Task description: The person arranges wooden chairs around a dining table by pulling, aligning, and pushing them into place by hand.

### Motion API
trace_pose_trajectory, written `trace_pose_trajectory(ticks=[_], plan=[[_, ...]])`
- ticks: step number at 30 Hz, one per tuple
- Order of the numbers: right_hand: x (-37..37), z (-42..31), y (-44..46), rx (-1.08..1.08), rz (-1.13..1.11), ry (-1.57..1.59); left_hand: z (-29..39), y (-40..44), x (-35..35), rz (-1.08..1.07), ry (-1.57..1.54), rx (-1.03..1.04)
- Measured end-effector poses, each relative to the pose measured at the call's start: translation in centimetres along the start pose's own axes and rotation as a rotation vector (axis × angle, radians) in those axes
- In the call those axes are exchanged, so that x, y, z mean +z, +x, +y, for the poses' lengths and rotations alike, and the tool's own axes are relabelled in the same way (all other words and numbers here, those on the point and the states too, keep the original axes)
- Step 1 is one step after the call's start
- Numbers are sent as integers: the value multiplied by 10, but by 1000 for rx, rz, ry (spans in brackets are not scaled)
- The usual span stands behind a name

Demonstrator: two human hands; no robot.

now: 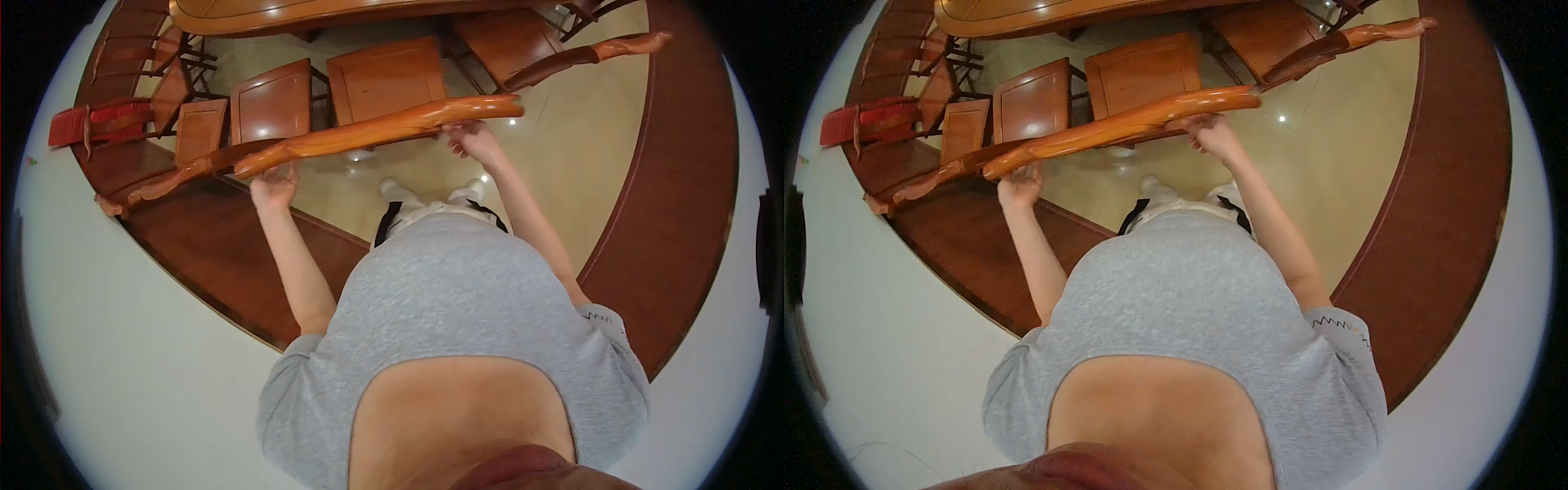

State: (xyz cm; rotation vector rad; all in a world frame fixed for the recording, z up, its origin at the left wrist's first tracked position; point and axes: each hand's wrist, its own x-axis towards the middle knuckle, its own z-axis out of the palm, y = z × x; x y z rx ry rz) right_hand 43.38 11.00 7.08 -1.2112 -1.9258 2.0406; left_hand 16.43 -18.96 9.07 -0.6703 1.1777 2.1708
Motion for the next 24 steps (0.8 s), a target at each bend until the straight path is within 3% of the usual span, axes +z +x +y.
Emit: trace_pose_trajectory(ticks=[3,7,9,14,24], plan=[[-50,18,3,48,-104,1,-21,-35,28,73,-69,73],[-101,36,2,-10,31,-65,-60,-64,81,143,-117,228],[-119,35,7,-71,40,-65,-83,-66,111,184,190,309],[-104,-4,7,-381,-11,-200,-90,-16,104,315,35,505],[-107,-22,6,-444,-128,-243,-106,-31,121,364,39,659]])
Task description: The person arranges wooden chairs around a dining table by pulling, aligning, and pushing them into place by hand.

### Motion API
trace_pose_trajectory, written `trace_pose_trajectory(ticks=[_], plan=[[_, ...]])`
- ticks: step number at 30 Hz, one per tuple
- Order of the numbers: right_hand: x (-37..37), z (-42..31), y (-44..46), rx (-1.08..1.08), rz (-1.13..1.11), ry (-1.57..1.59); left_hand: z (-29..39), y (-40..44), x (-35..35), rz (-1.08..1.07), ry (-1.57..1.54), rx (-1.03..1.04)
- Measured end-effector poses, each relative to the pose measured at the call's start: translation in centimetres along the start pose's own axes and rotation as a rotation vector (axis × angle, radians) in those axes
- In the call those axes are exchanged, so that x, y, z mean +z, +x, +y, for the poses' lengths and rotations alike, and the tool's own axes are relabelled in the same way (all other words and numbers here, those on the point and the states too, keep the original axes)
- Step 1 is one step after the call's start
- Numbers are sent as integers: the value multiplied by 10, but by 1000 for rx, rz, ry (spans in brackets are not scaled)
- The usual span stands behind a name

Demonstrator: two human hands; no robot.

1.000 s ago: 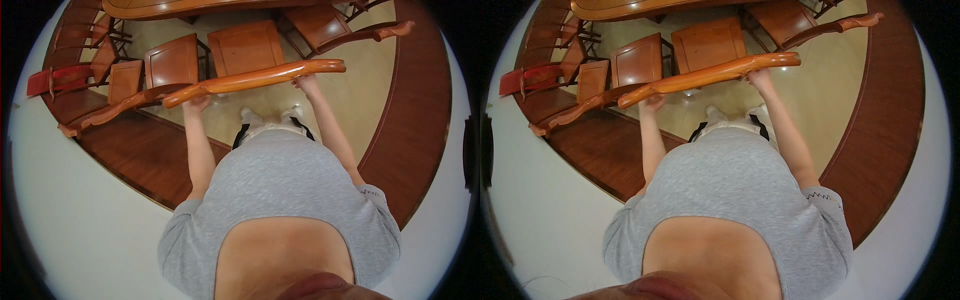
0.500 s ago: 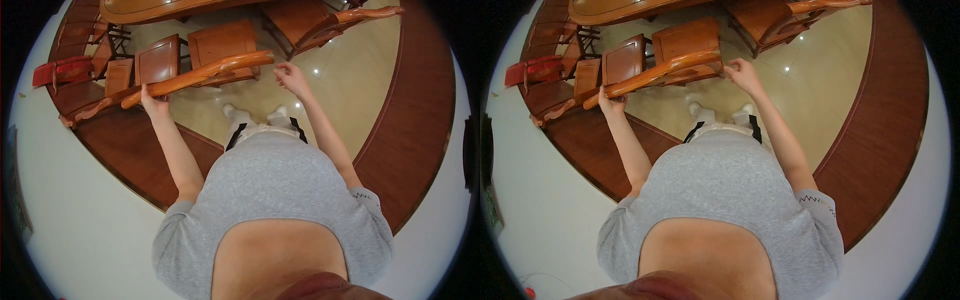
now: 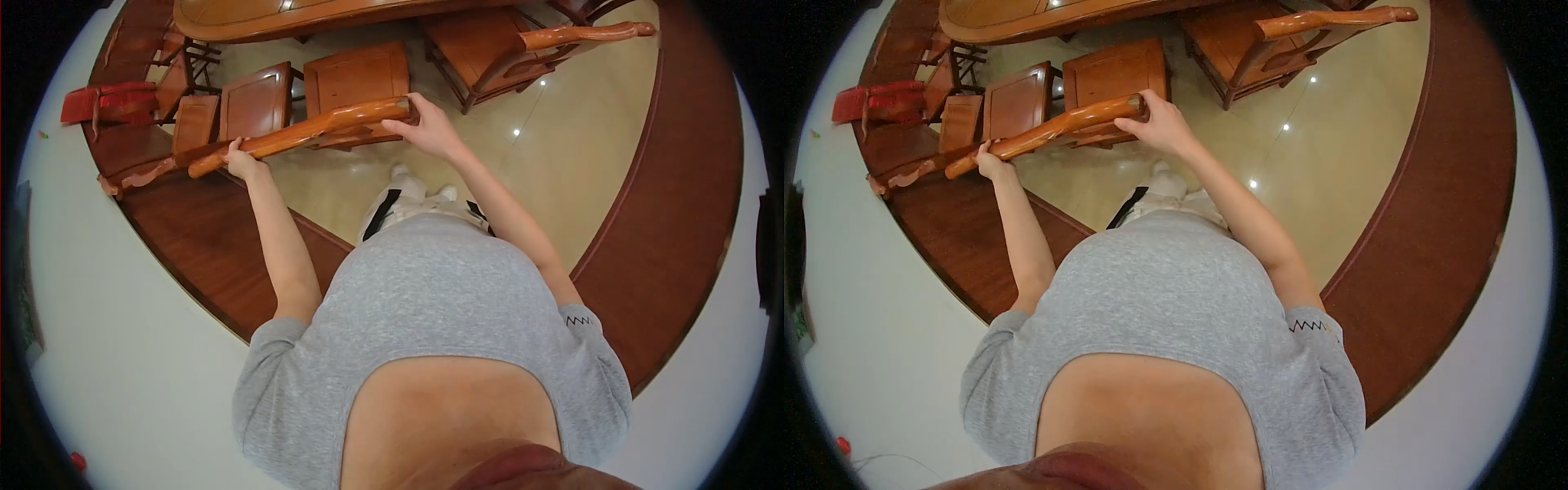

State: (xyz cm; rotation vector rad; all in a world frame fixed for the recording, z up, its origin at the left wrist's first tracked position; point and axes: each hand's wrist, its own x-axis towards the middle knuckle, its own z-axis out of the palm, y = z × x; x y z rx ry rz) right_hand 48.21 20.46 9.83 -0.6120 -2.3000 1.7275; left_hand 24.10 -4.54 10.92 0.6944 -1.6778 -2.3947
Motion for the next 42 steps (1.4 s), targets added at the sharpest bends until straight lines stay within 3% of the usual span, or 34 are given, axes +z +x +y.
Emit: trace_pose_trajectory(ticks=[10,13,22,25,28,32,42], plan=[[7,-16,36,-6,26,-80,0,-4,0,25,-1,21],[3,-26,45,140,-94,-93,5,-7,1,-10,9,-15],[6,-44,56,195,-144,-512,2,-5,-4,-38,-83,-64],[5,-48,57,255,-180,-454,-3,1,-11,-111,-194,-55],[8,-42,56,244,-114,-420,-5,3,-6,-29,-140,-42],[9,-42,55,259,-97,-429,-1,-3,-7,-74,-74,-126],[28,-56,56,147,-44,-885,-18,16,-18,-166,-117,-76]])
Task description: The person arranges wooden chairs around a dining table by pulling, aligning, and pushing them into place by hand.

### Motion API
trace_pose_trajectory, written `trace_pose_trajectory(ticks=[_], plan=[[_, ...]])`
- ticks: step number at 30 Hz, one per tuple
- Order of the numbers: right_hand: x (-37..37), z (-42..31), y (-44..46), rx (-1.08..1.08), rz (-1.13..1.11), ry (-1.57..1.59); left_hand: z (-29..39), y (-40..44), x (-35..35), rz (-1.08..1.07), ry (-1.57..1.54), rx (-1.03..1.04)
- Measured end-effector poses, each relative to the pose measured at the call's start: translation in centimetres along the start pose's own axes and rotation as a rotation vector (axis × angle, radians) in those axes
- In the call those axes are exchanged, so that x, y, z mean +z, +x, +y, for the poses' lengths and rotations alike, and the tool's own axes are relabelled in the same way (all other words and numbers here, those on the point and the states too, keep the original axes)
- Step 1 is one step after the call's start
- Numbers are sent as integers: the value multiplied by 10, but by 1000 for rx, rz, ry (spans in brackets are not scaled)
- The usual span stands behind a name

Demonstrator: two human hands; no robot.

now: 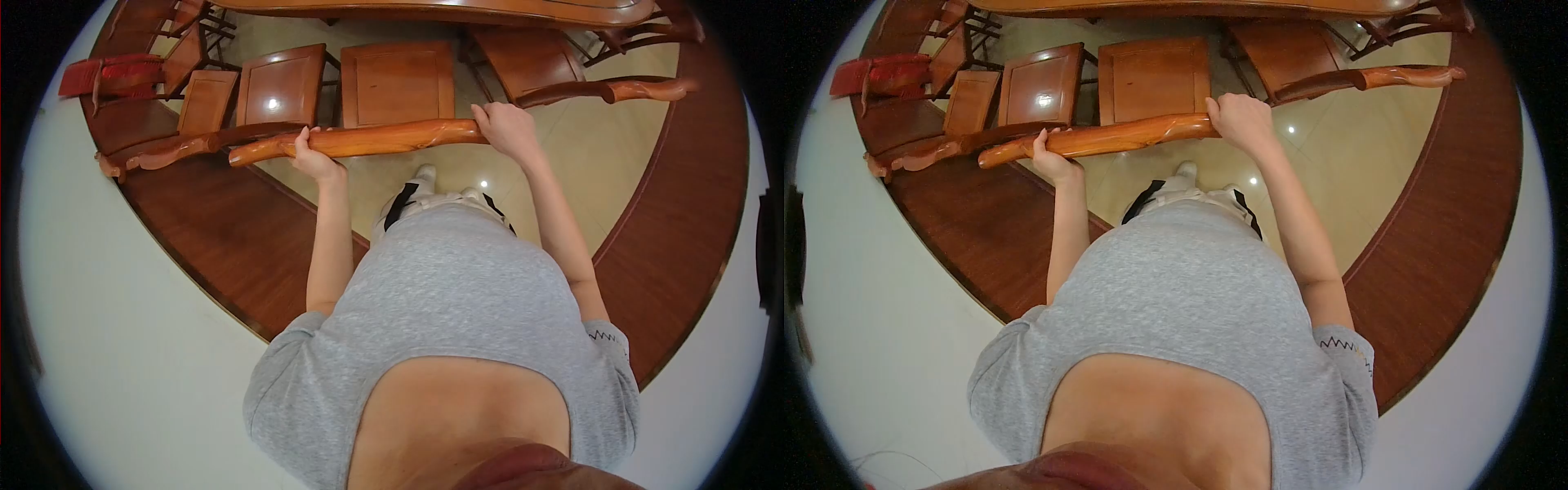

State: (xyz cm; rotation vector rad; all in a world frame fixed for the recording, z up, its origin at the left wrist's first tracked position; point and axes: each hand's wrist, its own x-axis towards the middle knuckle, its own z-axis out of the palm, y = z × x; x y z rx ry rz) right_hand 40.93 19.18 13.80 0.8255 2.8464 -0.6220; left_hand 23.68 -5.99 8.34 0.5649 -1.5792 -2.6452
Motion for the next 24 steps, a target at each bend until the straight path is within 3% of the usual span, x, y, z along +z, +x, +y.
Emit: trace_pose_trajectory(ticks=[11,24], plan=[[0,-1,-2,-59,101,41,8,-1,-4,-98,-16,12],[2,9,3,-174,51,156,19,-21,10,-3,52,41]])
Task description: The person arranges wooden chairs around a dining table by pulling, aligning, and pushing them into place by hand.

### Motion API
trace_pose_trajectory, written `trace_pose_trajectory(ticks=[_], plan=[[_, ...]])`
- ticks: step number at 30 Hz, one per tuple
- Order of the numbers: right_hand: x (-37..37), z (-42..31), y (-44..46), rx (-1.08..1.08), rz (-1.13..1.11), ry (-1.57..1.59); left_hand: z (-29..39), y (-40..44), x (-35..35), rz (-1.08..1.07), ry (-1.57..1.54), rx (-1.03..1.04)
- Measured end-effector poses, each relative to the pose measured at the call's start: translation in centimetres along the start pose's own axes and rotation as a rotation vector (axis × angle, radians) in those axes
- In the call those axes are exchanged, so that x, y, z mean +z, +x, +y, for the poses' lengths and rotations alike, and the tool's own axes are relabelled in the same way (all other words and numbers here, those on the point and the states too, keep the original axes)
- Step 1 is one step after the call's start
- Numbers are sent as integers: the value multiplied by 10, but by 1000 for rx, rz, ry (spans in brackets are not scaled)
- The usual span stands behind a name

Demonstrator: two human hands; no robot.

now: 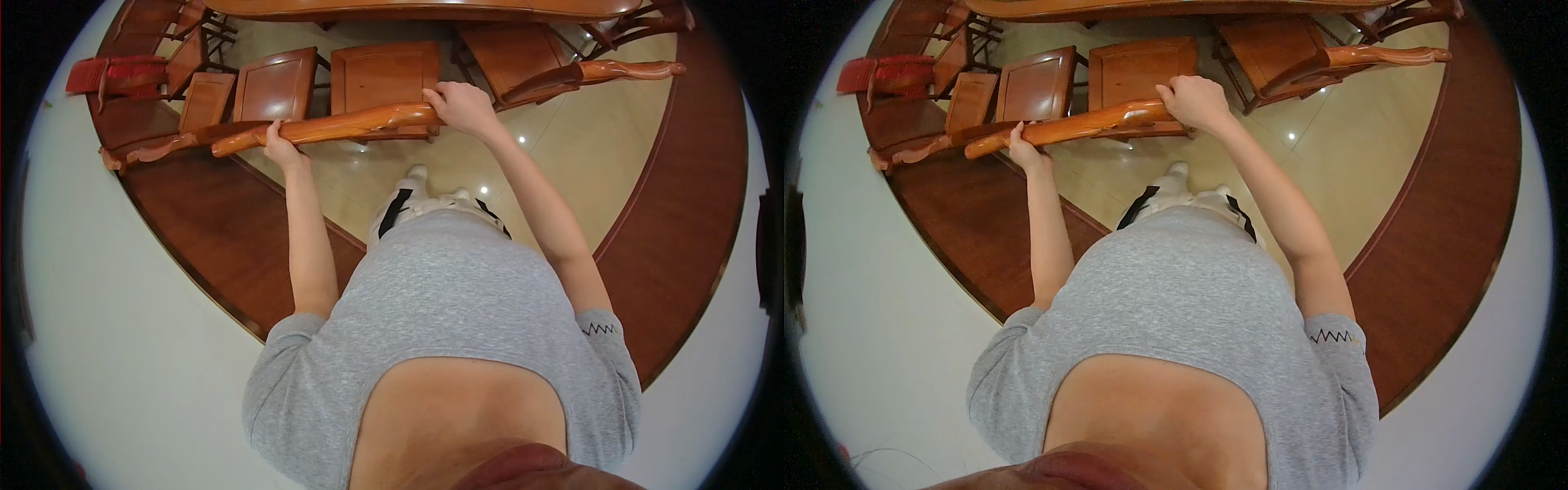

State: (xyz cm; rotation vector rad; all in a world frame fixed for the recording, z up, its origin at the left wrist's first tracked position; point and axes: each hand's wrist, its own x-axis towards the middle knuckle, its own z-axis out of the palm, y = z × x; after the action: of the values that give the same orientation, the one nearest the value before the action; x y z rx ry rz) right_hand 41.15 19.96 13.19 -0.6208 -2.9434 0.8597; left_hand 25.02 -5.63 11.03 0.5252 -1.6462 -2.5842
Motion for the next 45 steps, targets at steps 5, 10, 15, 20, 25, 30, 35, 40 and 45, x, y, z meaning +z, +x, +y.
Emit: trace_pose_trajectory(ticks=[5,10,15,20,25,30,35,40,45], plan=[[-3,4,1,-55,-58,38,-1,6,-5,-59,56,-32],[-9,9,4,-86,-238,141,-2,12,-8,-53,65,-11],[-11,14,7,-172,-312,177,-2,5,-2,-12,21,8],[-26,13,7,-327,-471,0,-7,2,3,7,-40,70],[-34,17,9,-380,-619,48,-6,-2,5,79,12,60],[-38,20,22,-452,-742,85,-2,-6,13,144,60,29],[-27,25,32,-509,-881,83,2,-10,10,190,33,2],[-23,26,42,-614,-940,15,7,-15,14,288,125,-35],[-52,39,64,-674,-1111,95,0,-24,28,513,694,143]])
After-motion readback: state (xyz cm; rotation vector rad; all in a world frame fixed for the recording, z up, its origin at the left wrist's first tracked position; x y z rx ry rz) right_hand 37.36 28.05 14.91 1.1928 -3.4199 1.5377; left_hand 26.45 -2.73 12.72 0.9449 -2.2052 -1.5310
